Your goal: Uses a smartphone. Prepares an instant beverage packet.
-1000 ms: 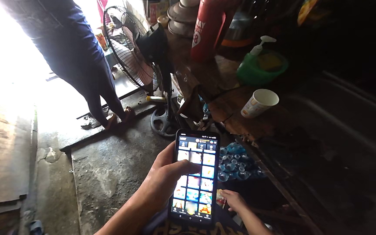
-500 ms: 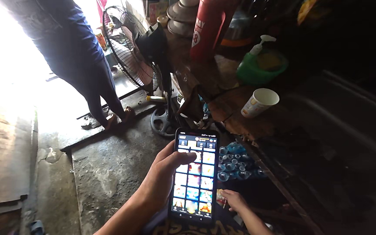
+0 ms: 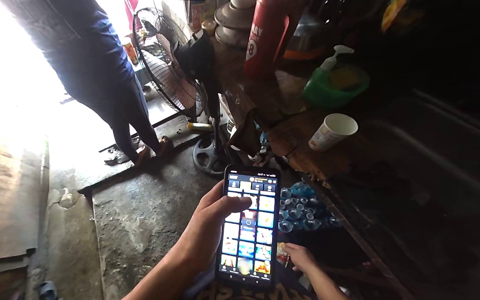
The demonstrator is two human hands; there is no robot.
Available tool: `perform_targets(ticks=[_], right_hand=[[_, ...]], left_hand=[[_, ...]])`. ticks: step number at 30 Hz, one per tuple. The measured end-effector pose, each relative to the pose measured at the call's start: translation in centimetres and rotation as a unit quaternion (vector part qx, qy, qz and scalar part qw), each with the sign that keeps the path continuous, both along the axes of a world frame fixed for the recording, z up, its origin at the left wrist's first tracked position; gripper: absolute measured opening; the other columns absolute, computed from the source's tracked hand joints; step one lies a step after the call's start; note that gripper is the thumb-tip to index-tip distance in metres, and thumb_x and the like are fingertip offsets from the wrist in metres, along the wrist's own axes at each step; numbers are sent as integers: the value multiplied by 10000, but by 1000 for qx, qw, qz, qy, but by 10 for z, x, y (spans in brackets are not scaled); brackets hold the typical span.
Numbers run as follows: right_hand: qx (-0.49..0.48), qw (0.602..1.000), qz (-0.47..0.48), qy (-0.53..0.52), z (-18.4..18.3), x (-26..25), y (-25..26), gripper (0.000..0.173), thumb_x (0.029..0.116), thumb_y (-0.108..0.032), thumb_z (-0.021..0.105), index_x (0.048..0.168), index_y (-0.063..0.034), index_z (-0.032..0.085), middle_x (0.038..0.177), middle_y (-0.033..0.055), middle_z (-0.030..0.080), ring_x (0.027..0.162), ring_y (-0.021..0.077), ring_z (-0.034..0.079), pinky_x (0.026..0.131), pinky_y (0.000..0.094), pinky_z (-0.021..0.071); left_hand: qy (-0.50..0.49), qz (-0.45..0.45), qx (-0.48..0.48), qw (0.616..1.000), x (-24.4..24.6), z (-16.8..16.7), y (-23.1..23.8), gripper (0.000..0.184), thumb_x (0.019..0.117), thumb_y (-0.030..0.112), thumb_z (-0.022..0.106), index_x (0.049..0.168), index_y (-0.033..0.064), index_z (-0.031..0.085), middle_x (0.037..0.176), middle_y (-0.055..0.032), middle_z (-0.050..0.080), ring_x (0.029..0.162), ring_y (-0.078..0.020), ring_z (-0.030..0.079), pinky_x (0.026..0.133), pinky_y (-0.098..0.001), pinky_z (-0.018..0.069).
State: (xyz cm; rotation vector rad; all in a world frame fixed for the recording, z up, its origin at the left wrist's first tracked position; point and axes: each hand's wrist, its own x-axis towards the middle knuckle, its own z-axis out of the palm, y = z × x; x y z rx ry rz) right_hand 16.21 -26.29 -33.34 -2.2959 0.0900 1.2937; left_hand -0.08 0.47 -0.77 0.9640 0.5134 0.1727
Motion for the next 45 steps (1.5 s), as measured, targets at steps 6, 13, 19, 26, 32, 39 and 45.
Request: perform_targets(ticks=[6,13,19,26,32,39,45], right_hand=[[4,1000,5,-5,1,2,2,361,1087,-285,510,1305,-41,662,1330,240,617,1192,404,604,944,622,480],[14,1000,-1,-12,2,4,1,339,1088,-263,505,1280,-40,673,1291,243,630,1128,393,623,888,603,497],[64,987,45,-139,0,0,13,327,1084,-198,502,1211,34,694,1189,251,689,1125,363,660,1021,539,473],[208,896,59,-388,18,-5,57,290,1023,-75,531,1202,88,691,1155,286,696,1103,425,675,1016,566,500],[303,825,56,-473,101,7,119,289,998,-151,566,1113,69,712,1055,232,712,976,340,706,888,503,571],[478,750,13,-457,222,24,138,243,1031,-268,598,1017,-46,696,980,-20,680,929,-6,645,834,174,561],[492,755,-25,-434,268,53,128,148,1036,-187,564,1056,-114,691,1055,-80,687,1006,-14,644,882,182,557]], left_hand=[[4,11,26,1000,-1,3,0,417,909,140,521,1321,106,580,1066,-130,706,916,-177,716,782,-344,610],[-22,-12,-46,999,-3,1,-1,378,888,95,562,1264,110,595,1018,-110,720,885,-158,727,778,-330,615],[-73,-86,-130,985,-10,-6,7,289,872,183,640,1156,139,615,983,-55,733,902,-137,732,814,-327,611],[-70,-37,-187,979,-11,-9,12,180,903,207,577,1033,131,676,936,-89,756,868,-161,750,802,-334,621],[-68,-46,-120,989,12,-9,35,300,917,269,574,1184,135,601,973,-88,740,883,-166,742,806,-340,619],[-43,-64,-160,984,76,9,65,259,927,301,576,1053,107,693,948,-109,743,850,-168,743,758,-344,628],[-77,-30,-133,988,120,20,83,231,867,257,660,984,77,745,935,-134,755,863,-194,753,798,-364,631]])
